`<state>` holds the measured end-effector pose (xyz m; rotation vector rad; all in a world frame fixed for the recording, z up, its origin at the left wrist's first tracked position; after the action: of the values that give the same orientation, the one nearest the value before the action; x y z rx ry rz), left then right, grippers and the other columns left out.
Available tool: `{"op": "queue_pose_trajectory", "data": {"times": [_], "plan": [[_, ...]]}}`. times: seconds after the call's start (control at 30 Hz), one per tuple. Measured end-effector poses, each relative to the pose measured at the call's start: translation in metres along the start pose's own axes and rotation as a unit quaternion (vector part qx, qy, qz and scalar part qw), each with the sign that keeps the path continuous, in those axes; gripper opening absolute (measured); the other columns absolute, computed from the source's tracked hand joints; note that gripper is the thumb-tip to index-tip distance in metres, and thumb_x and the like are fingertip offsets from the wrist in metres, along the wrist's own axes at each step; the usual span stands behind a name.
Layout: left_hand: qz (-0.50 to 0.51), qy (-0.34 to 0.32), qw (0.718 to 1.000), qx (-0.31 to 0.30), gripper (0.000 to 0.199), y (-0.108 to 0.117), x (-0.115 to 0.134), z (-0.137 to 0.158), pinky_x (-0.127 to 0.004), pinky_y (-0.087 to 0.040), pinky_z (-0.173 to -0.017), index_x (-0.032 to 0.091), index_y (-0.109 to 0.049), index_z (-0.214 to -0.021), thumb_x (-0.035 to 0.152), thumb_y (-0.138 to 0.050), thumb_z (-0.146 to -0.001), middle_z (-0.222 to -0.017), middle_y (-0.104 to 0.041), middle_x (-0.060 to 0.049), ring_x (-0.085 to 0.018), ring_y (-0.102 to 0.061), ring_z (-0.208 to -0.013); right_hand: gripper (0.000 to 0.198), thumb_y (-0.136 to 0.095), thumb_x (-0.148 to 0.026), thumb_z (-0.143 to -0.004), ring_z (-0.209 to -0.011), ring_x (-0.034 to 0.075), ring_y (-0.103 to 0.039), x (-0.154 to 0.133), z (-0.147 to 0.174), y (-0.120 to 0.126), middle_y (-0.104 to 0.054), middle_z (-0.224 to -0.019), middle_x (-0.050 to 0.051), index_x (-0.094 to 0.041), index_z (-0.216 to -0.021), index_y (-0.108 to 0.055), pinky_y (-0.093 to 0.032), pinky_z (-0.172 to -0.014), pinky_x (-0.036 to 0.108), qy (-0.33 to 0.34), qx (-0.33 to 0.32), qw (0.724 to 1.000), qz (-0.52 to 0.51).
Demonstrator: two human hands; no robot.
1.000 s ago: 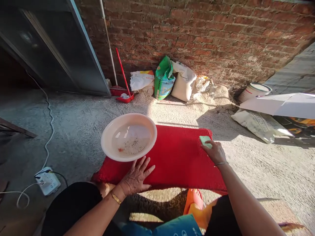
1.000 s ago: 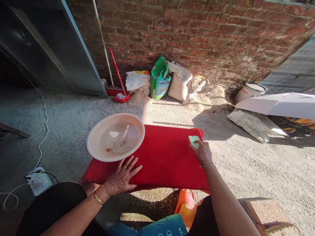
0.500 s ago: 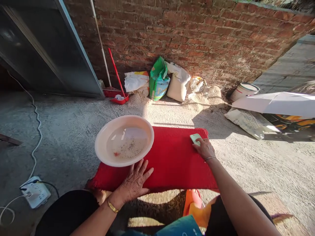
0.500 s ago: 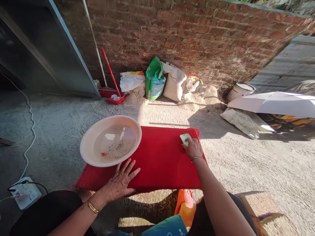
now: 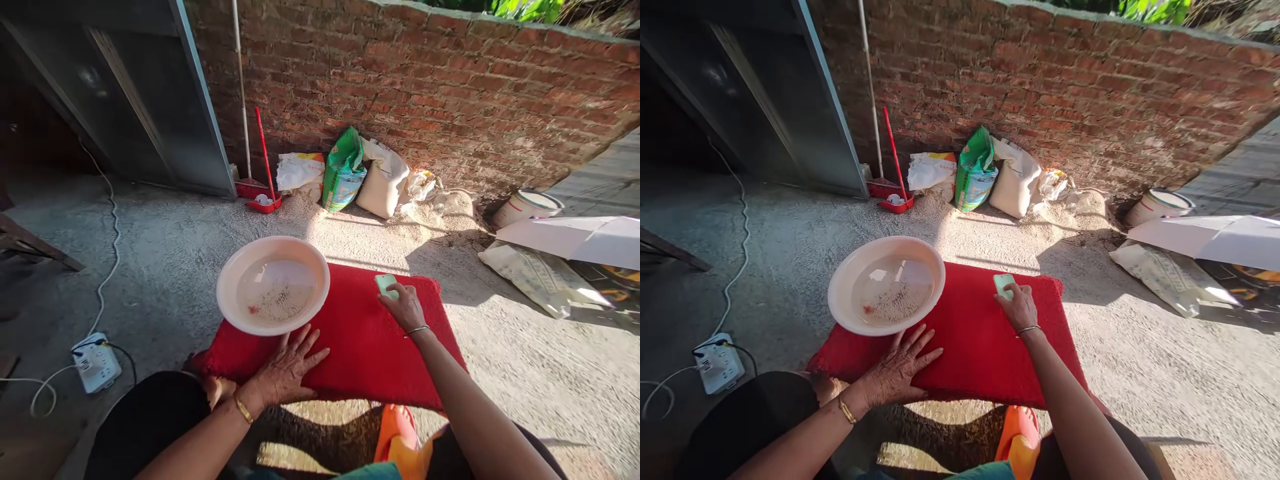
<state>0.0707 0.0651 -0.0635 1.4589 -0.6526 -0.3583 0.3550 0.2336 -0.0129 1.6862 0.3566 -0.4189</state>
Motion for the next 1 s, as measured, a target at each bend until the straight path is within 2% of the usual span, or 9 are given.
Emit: {"op": "queue_pose_trajectory", "data": {"times": [0.17,0.27,0.37,0.47,0.53,0.63,0.73,0.87,1.0], "plan": [[-0.015,-0.004,1.000,0.024,0.093,-0.004,-0.001,0.001,-0.062,-0.012,-0.110,0.034,-0.024,-0.148,0.053,-0.072,-0.071,-0.158,-0.015,-0.012,-0.037,-0.013,-0.144,0.031,-0.061,-0.045,-0.081,-0.091,0.018,-0.055,-0.074,-0.001,-0.043,-0.051,-0.108,0.007,-0.026,-0.105,-0.063,-0.043,-0.077,0.029,0.064,-0.059,0.996,0.025],[-0.018,-0.006,0.999,0.027,0.093,-0.005,-0.001,0.000,-0.063,-0.011,-0.110,0.034,-0.025,-0.148,0.051,-0.073,-0.070,-0.158,-0.016,-0.013,-0.037,-0.014,-0.144,0.033,-0.059,-0.045,-0.082,-0.093,0.020,-0.055,-0.073,-0.008,-0.042,-0.051,-0.110,0.008,-0.026,-0.110,-0.063,-0.043,-0.078,0.031,0.074,-0.073,0.991,0.084],[-0.011,-0.005,1.000,0.026,0.091,-0.004,0.001,-0.001,-0.062,-0.011,-0.111,0.033,-0.026,-0.148,0.048,-0.073,-0.070,-0.158,-0.014,-0.013,-0.037,-0.012,-0.144,0.037,-0.056,-0.047,-0.084,-0.096,0.022,-0.056,-0.023,-0.017,-0.015,-0.050,-0.111,0.009,-0.026,-0.113,-0.062,-0.043,-0.080,0.033,-0.001,-0.060,0.989,0.134],[0.000,-0.001,1.000,0.026,0.090,-0.002,0.003,-0.001,-0.061,-0.011,-0.111,0.033,-0.028,-0.147,0.046,-0.072,-0.070,-0.159,-0.012,-0.013,-0.037,-0.011,-0.144,0.043,-0.053,-0.050,-0.084,-0.101,0.026,-0.057,0.054,-0.017,0.029,-0.052,-0.111,0.013,-0.024,-0.116,-0.060,-0.044,-0.080,0.036,-0.145,-0.035,0.977,0.150],[0.007,0.003,1.000,0.019,0.089,0.000,0.004,-0.001,-0.062,-0.013,-0.111,0.032,-0.029,-0.147,0.045,-0.072,-0.070,-0.158,-0.013,-0.014,-0.038,-0.011,-0.144,0.046,-0.051,-0.052,-0.083,-0.101,0.029,-0.059,0.100,-0.013,0.056,-0.053,-0.114,0.018,-0.021,-0.117,-0.061,-0.045,-0.079,0.038,-0.247,-0.018,0.957,0.152],[0.016,0.008,1.000,0.010,0.087,0.002,0.005,-0.001,-0.062,-0.014,-0.110,0.032,-0.031,-0.146,0.045,-0.072,-0.071,-0.158,-0.016,-0.014,-0.038,-0.012,-0.144,0.050,-0.052,-0.053,-0.082,-0.099,0.032,-0.060,0.127,-0.010,0.076,-0.052,-0.117,0.023,-0.018,-0.116,-0.062,-0.045,-0.076,0.041,-0.317,0.007,0.935,0.157],[0.020,0.010,1.000,0.011,0.088,0.002,0.005,-0.001,-0.061,-0.015,-0.110,0.032,-0.031,-0.146,0.047,-0.072,-0.070,-0.158,-0.017,-0.013,-0.038,-0.013,-0.144,0.045,-0.056,-0.051,-0.080,-0.104,0.031,-0.057,0.091,-0.020,0.059,-0.057,-0.108,0.018,-0.020,-0.112,-0.063,-0.045,-0.079,0.039,-0.238,0.007,0.961,0.144],[0.013,0.011,1.000,0.020,0.089,0.001,0.004,0.001,-0.061,-0.016,-0.110,0.032,-0.032,-0.145,0.048,-0.074,-0.069,-0.157,-0.019,-0.013,-0.037,-0.015,-0.143,0.039,-0.059,-0.052,-0.078,-0.095,0.023,-0.059,-0.017,-0.033,0.000,-0.056,-0.106,0.009,-0.024,-0.106,-0.065,-0.045,-0.078,0.033,-0.064,-0.013,0.995,0.074],[-0.003,0.005,1.000,0.028,0.089,-0.001,0.004,0.002,-0.060,-0.015,-0.110,0.033,-0.032,-0.145,0.050,-0.074,-0.068,-0.158,-0.016,-0.012,-0.037,-0.017,-0.143,0.034,-0.059,-0.049,-0.081,-0.091,0.020,-0.059,-0.112,-0.039,-0.053,-0.054,-0.110,0.008,-0.026,-0.104,-0.066,-0.045,-0.076,0.030,0.055,-0.042,0.996,0.050]]}}
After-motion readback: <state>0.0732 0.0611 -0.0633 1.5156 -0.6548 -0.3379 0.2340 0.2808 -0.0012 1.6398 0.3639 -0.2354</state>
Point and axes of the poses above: each hand's wrist, its own z-axis away from the middle knuckle, its own y-axis out of the back of the hand, x = y × z, the point moved 5 cm from there along -z, towards the middle knuckle
